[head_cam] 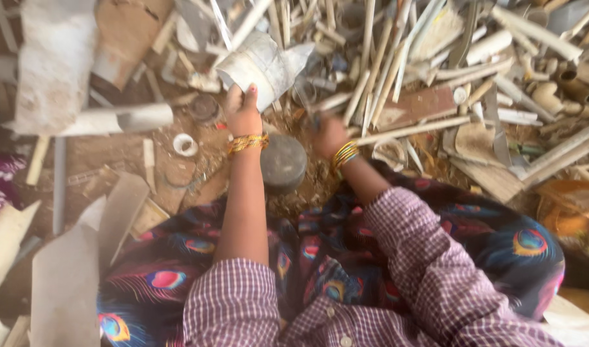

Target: The person scrapes a PVC pipe fitting with a small metal tool to remove dirt and debris while sitting on the ground in a scrap yard.

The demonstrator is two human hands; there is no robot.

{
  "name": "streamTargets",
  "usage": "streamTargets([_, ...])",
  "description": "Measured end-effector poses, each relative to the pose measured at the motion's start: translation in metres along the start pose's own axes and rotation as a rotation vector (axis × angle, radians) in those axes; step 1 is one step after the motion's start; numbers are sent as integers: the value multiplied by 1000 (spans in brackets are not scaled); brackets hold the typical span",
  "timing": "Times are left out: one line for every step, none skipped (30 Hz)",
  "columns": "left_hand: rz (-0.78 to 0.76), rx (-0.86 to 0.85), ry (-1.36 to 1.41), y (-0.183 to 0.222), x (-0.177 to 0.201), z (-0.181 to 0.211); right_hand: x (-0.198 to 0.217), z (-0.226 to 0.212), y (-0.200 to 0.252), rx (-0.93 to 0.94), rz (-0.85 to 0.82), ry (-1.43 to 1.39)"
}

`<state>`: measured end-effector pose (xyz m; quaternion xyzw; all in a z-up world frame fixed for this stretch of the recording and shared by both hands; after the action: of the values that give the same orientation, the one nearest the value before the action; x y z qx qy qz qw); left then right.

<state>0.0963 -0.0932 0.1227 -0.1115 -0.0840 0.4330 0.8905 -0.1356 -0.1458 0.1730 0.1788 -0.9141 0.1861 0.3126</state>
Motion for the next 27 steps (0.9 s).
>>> streamTargets([20, -25, 86, -8, 5, 16, -8, -16, 6, 173, -56, 52])
streamTargets([34, 74, 165, -16, 9, 20, -12, -11, 3, 52, -52, -2])
streamTargets([54, 190, 243, -15, 12, 19, -15, -5, 6, -74, -69, -52])
streamTargets([71, 305, 323, -14, 14, 14, -19, -1, 8, -201, -88, -100])
streamTargets([63, 296, 384, -13, 14, 18, -15, -11, 8, -142, -69, -154])
streamTargets([55, 286, 444, -10, 13, 20, -8, -21, 8, -84, -50, -208])
streamTargets([36, 269, 507, -14, 7, 24, 2, -33, 4, -26, -19, -264])
streamTargets([47, 261, 578, -15, 4, 25, 4, -37, 0, -57, -87, -172])
streamTargets([56, 250, 644, -14, 3, 26, 7, -42, -2, -87, -151, -85])
streamTargets([65, 239, 710, -15, 2, 27, 10, -46, -4, -118, -214, 3])
streamTargets([88, 209, 655, -19, 5, 28, 17, -57, -8, -79, -207, -59])
streamTargets([111, 178, 599, -25, 9, 30, 25, -68, -12, -40, -201, -121])
streamTargets([139, 151, 547, -30, 10, 33, 34, -77, -14, 0, -200, -180])
streamTargets([159, 176, 530, -35, 9, 33, 51, -82, -18, -3, -103, -208])
streamTargets([179, 203, 514, -43, 7, 34, 68, -87, -24, -8, -7, -236])
streamTargets([199, 231, 499, -51, 5, 38, 86, -92, -28, -12, 88, -265])
streamTargets([194, 205, 454, -62, 2, 50, 94, -97, -34, -30, 37, -367])
streamTargets([190, 179, 409, -73, -2, 64, 102, -104, -38, -47, -16, -467])
streamTargets([185, 156, 366, -81, -6, 80, 108, -110, -42, -65, -71, -563])
streamTargets([172, 189, 365, -85, -9, 91, 118, -124, -47, 33, -66, -392])
streamTargets([152, 224, 363, -84, -11, 101, 124, -136, -48, 124, -54, -220])
streamTargets([131, 258, 361, -82, -14, 111, 128, -147, -49, 213, -38, -47])
streamTargets([118, 330, 467, -74, -15, 115, 126, -149, -47, 195, -40, -29])
streamTargets([105, 402, 573, -66, -17, 119, 121, -150, -46, 177, -41, -10])
streamTargets([95, 486, 668, -53, -17, 119, 112, -148, -42, 147, -51, 3])
streamTargets([140, 384, 716, -49, -9, 130, 105, -154, -39, 214, -61, 24])
streamTargets([185, 289, 757, -41, -1, 138, 97, -158, -32, 272, -77, 43])
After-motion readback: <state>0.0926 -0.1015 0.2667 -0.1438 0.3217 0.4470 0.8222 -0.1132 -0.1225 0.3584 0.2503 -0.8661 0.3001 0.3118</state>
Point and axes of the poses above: each hand's wrist, its own y-axis away from the middle knuckle, its own x-axis out of the back of the hand, z = x × y, the point moved 8 cm from there along -y, towards the middle knuckle, and after that the axes turned 5 degrees about -y, right-handed, at the moved point
